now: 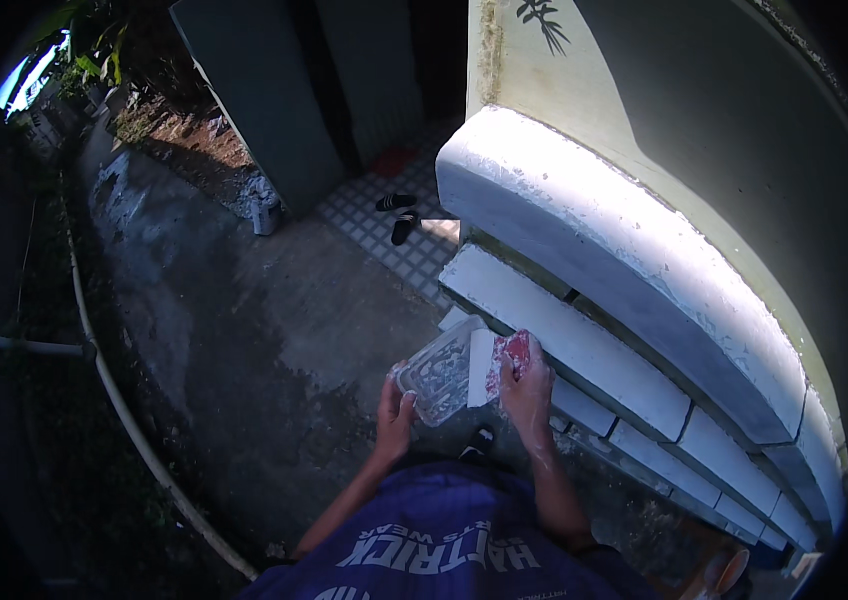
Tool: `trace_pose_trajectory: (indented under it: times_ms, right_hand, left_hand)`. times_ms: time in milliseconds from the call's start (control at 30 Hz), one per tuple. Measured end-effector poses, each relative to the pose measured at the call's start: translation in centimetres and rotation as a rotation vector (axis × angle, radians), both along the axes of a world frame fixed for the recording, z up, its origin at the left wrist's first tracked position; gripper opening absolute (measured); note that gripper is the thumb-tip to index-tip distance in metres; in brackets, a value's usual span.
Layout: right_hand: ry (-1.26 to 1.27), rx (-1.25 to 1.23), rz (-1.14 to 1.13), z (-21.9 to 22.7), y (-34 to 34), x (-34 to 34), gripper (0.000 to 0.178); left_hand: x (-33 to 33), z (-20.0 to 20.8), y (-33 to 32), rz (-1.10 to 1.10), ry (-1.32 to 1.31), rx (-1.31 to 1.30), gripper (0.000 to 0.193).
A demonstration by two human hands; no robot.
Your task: Applying filler or plaster compound to the gaps in a segmented wall using a cloth.
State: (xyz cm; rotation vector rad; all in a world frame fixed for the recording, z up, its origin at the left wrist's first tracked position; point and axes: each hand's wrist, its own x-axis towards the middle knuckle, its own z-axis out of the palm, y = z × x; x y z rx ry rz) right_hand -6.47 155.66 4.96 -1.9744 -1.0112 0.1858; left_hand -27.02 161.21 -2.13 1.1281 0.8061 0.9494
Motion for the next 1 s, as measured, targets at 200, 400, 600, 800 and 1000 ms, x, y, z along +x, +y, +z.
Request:
trace_pose_trajectory:
  times_ms: [200,400,600,800,1000]
  right_hand:
    - [0.267,-0.019,-0.019,1.8,-0.3,-1.8,0.048]
    - [0.352,-0.062,-0.046,3.3,-0.4,-2.9,0.050]
    - [0.275,0.101,-0.036,1.9,0.2,-3.6,0.046]
    - [0.710,0.223,-0.045,1.4,1.2,-4.7,0.039]
    - [0.264,0.246,-0.064,-1.2,2.3,-6.2,0.036]
  left_hand:
    - [2.1,1.9,-2.8,0.060,-0.083,-0.083,0.054]
    - [2.3,-0.3,-4.0,0.197,-0.053,0.154,0.056]
    - [1.8,1.6,-3.0,0.187,-0.011,0.119,0.055]
    - [0.0,2.0,-2.0,0.093,-0.067,0.021,0.054]
    - [-1.5,1.5,-1.8,0.033,-0.089,-0.110,0.055]
